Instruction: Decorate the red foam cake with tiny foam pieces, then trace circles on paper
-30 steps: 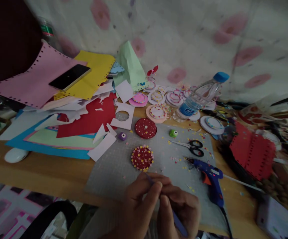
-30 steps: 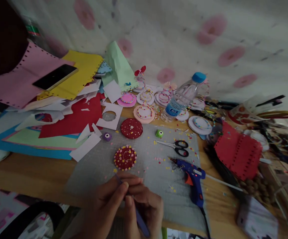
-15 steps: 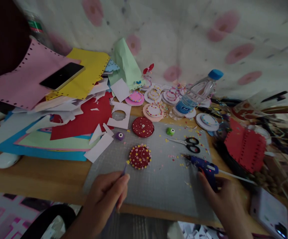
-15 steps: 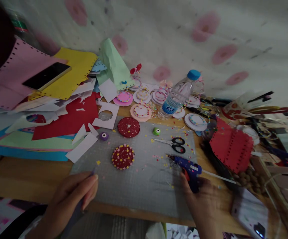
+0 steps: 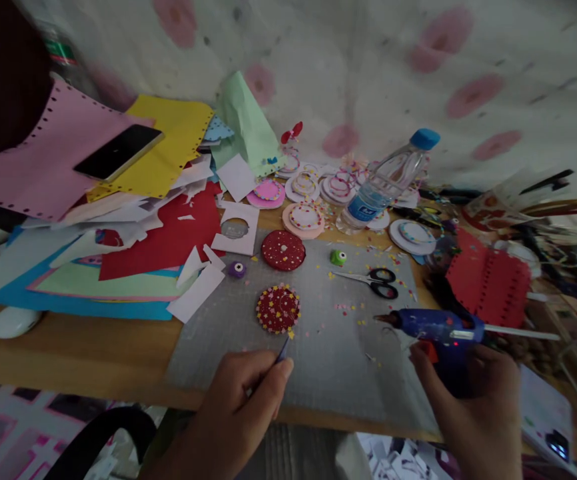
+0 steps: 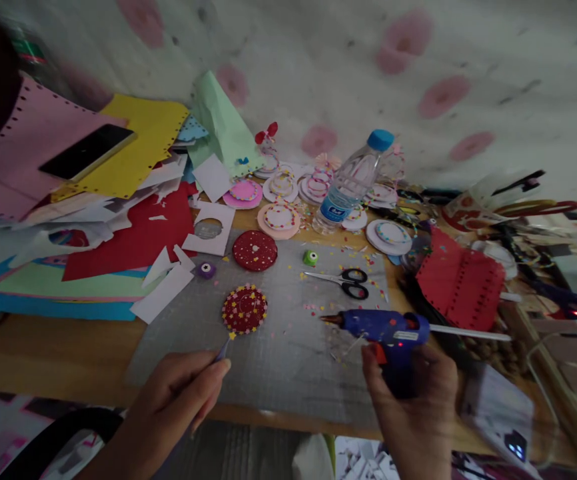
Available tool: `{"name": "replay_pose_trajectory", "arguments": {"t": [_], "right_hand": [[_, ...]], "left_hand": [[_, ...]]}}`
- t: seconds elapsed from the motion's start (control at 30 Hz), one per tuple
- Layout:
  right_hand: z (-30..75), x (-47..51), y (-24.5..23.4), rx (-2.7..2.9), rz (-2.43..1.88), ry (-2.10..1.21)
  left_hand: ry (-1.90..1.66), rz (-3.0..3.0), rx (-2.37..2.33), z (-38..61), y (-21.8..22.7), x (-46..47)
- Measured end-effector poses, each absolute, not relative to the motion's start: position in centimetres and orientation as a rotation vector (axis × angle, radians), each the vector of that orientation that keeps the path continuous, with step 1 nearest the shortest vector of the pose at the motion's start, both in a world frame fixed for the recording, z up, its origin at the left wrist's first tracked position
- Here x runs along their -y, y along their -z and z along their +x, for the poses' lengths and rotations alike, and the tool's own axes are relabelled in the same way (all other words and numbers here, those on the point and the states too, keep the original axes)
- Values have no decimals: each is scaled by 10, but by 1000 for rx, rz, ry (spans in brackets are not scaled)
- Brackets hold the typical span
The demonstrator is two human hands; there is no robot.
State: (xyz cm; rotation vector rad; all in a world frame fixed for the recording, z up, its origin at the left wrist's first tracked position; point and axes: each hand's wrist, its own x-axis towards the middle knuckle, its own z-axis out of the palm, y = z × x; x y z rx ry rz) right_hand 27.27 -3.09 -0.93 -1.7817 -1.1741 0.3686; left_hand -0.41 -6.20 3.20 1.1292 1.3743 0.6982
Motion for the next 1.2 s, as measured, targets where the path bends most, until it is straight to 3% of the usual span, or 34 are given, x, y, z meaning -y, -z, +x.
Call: {"name": "replay_pose_trajectory", "arguments": {"t": [0.37, 1.2], "right_hand": [[211, 41, -12, 1251, -1477, -515], [208, 44, -10, 1251, -1512, -504]], "left_hand": [[-611, 1229, -1347, 3, -33, 66], [-606, 1242, -1356, -1, -31, 65]]}}
